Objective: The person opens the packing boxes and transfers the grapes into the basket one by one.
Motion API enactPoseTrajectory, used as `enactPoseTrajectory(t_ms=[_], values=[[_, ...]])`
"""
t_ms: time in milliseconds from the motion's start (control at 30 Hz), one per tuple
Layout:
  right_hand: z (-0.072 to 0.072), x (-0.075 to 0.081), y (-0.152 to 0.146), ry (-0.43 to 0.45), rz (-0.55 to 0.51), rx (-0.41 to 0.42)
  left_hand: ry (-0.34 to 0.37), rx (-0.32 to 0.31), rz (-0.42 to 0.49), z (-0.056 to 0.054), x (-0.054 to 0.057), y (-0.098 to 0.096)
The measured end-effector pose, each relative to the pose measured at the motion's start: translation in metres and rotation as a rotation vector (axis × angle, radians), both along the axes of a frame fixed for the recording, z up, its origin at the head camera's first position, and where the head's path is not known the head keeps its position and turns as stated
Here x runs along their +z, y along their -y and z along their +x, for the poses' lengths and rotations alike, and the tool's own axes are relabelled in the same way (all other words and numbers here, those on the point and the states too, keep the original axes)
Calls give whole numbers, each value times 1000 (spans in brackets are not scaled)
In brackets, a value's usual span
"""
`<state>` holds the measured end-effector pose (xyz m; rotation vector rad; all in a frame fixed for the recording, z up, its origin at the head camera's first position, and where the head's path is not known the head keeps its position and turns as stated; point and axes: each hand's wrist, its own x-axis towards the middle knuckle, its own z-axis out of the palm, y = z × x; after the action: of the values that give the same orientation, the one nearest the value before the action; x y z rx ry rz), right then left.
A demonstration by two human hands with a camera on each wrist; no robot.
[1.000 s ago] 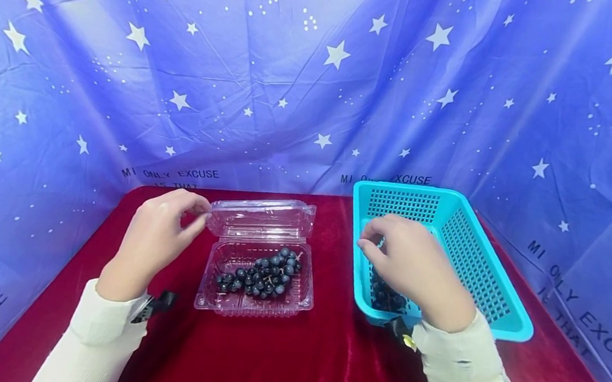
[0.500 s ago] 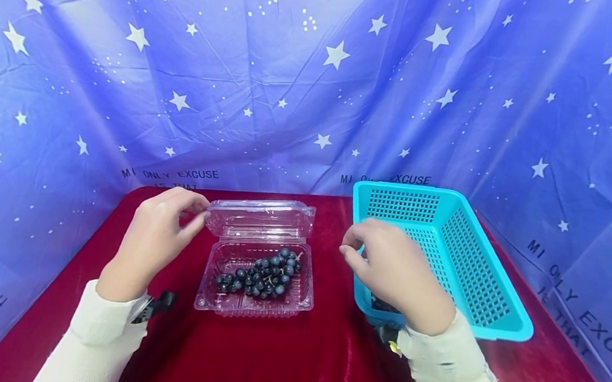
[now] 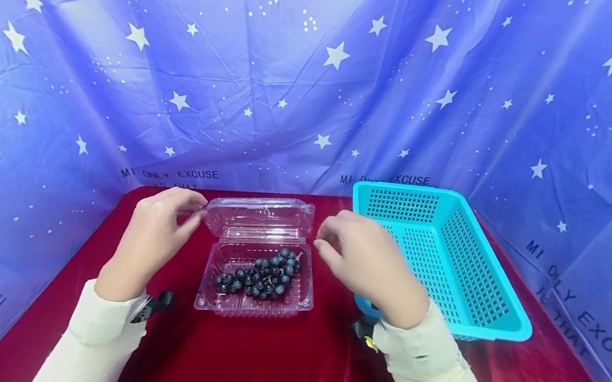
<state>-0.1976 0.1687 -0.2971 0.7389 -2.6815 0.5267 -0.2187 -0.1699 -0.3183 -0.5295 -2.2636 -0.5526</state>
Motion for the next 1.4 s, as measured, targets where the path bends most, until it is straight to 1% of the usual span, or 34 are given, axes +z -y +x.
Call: enactPoseTrajectory(t_ms=[167, 267, 333, 467, 533, 667, 900, 1167, 1400], values=[[-5, 1, 12, 88, 7, -24, 29, 16, -22, 0, 0, -1], [-9, -4, 18, 114, 10, -37, 35, 33, -32, 0, -1, -2], [-12, -11, 22, 115, 21, -45, 22, 39, -42, 0, -1, -1], [-16, -21, 28, 114, 62, -56, -28, 25, -67, -2, -1, -1], [-16, -24, 32, 115, 82, -64, -50, 10, -74, -3, 0, -1], [-14, -28, 39, 119, 122, -84, -66, 1, -75, -3, -1, -1], [-9, -42, 51, 101, 198, -125, -56, 8, -72, -2, -3, -1], [-9, -57, 58, 45, 280, -145, -50, 4, -72, -2, -5, -3], [-15, -69, 61, 62, 317, -178, -64, 2, -69, -3, -6, -5]])
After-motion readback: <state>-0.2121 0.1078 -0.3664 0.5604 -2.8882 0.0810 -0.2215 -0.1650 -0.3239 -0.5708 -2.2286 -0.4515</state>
